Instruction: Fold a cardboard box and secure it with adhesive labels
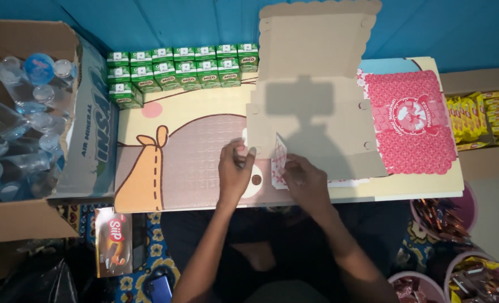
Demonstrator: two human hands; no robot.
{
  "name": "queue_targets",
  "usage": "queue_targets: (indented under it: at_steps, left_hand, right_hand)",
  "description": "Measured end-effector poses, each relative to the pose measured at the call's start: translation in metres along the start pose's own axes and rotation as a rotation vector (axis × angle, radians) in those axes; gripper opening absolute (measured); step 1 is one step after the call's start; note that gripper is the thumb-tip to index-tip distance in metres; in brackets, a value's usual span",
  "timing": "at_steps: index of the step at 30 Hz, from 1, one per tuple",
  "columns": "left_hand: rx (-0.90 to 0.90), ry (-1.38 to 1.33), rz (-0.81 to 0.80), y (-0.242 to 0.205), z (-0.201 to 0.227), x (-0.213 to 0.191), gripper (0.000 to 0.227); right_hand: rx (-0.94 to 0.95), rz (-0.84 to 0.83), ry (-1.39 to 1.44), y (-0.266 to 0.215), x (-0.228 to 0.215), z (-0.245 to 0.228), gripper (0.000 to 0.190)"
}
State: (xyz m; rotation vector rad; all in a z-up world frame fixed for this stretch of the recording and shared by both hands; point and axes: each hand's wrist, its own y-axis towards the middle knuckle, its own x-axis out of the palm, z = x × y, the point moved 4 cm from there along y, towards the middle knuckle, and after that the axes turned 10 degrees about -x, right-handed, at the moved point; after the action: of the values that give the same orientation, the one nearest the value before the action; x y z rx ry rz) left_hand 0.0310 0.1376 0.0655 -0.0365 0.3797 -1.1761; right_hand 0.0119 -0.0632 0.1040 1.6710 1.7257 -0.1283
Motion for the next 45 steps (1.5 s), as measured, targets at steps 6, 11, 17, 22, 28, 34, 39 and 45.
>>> queue_targets:
  at_steps: [6, 11, 17, 22, 28, 34, 39, 45]
  left_hand:
    - [-0.26, 0.011, -0.114, 0.023, -0.032, 0.006, 0.043]
    - [-0.292, -0.006, -0.154, 0.024, -0.021, 0.006, 0.039]
    - [-0.273, -0.2, -0.24, 0.028, -0.027, 0.012, 0.038]
    - [-0.251, -0.289, -0.267, 0.028, -0.034, 0.027, 0.036]
    - [-0.3, -0.46, -0.304, 0.018, -0.021, 0.03, 0.039]
    - [-0.313, -0.48, -0.33, 0.016, -0.018, 0.036, 0.039]
    - [-0.271, -0.526, -0.384, 0.003, 0.003, 0.03, 0.036]
    - [-0.257, -0.527, -0.422, 0.008, -0.006, 0.036, 0.035]
  right_hand:
    - [0.167, -0.048, 0.097, 0.014, -0.003, 0.004, 0.036]
    - [0.248, -0.092, 0.135, 0.026, -0.004, 0.004, 0.037]
    - [0.412, -0.184, 0.206, 0.037, -0.004, 0.01, 0.038]
    - [0.41, -0.236, 0.214, 0.048, -0.004, 0.027, 0.039]
    - [0.462, -0.316, 0.071, 0.063, -0.007, 0.017, 0.038]
    - [0.524, -0.38, 0.055, 0.067, -0.002, 0.021, 0.038]
    - [0.554, -0.407, 0.12, 0.066, 0.003, 0.033, 0.041]
    - [0.578, -0.403, 0.191, 0.063, 0.001, 0.037, 0.04]
